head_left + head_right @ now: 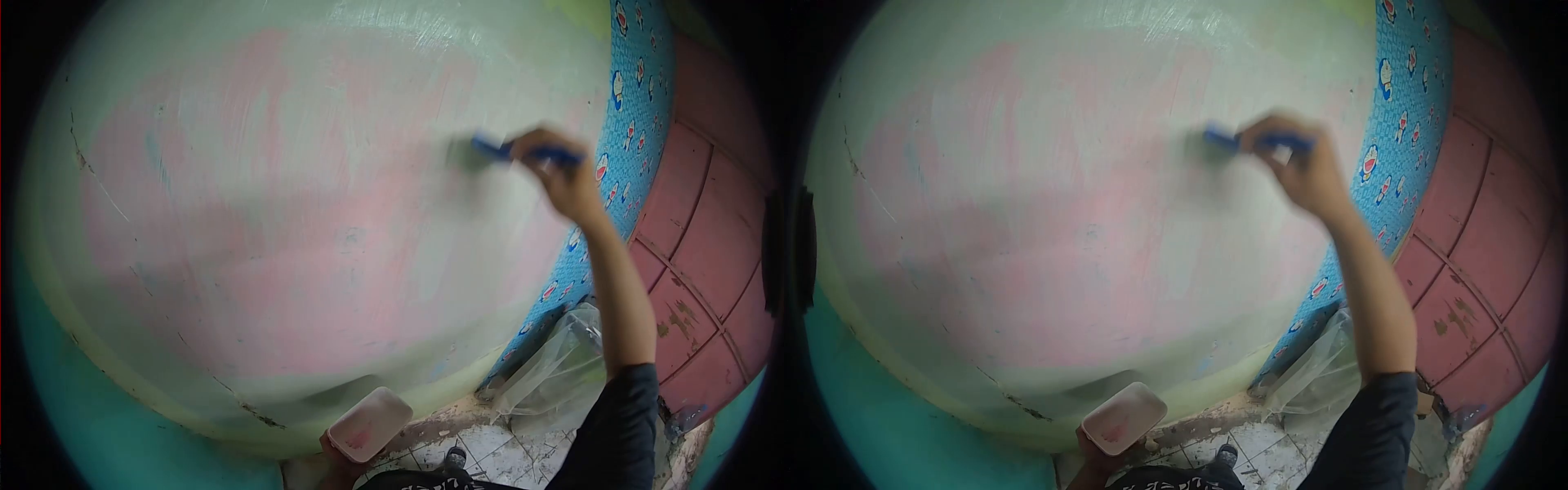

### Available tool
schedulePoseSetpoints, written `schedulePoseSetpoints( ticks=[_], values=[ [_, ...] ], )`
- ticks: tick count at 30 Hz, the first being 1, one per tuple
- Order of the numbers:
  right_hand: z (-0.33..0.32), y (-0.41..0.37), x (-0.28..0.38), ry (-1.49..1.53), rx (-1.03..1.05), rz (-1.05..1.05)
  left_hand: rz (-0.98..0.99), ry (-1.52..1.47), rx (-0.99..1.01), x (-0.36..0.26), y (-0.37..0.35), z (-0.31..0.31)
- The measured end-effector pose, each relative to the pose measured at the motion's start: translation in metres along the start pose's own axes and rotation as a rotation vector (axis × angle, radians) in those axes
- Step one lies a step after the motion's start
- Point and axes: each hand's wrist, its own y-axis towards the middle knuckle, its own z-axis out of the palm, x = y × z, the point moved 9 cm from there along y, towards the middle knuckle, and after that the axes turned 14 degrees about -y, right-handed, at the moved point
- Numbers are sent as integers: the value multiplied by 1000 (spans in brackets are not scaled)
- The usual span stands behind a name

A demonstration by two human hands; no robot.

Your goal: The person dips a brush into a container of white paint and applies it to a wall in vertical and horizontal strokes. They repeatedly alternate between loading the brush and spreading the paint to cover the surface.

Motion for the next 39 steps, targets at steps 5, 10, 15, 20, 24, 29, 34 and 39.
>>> schedulePoseSetpoints(
  ticks=[5,10,15,20,24,29,34,39],
  values=[
    [-60,35,-16,-70,-436,168,102,229,-89,-3,-10,16],
    [51,-101,33,-249,-320,-142,156,310,-49,-10,-10,14],
    [200,-318,98,114,221,-9,69,-170,84,-8,-4,8],
    [218,-345,92,266,399,102,100,-133,89,-8,-16,23],
    [141,-222,48,222,252,23,118,-123,13,-10,-18,3],
    [53,-141,39,-133,-310,37,159,-169,-33,-15,-31,-27],
    [156,-273,56,-18,-181,115,225,-88,4,-24,-47,-13],
    [254,-412,96,231,293,331,384,430,51,-39,-57,7]
  ],
)
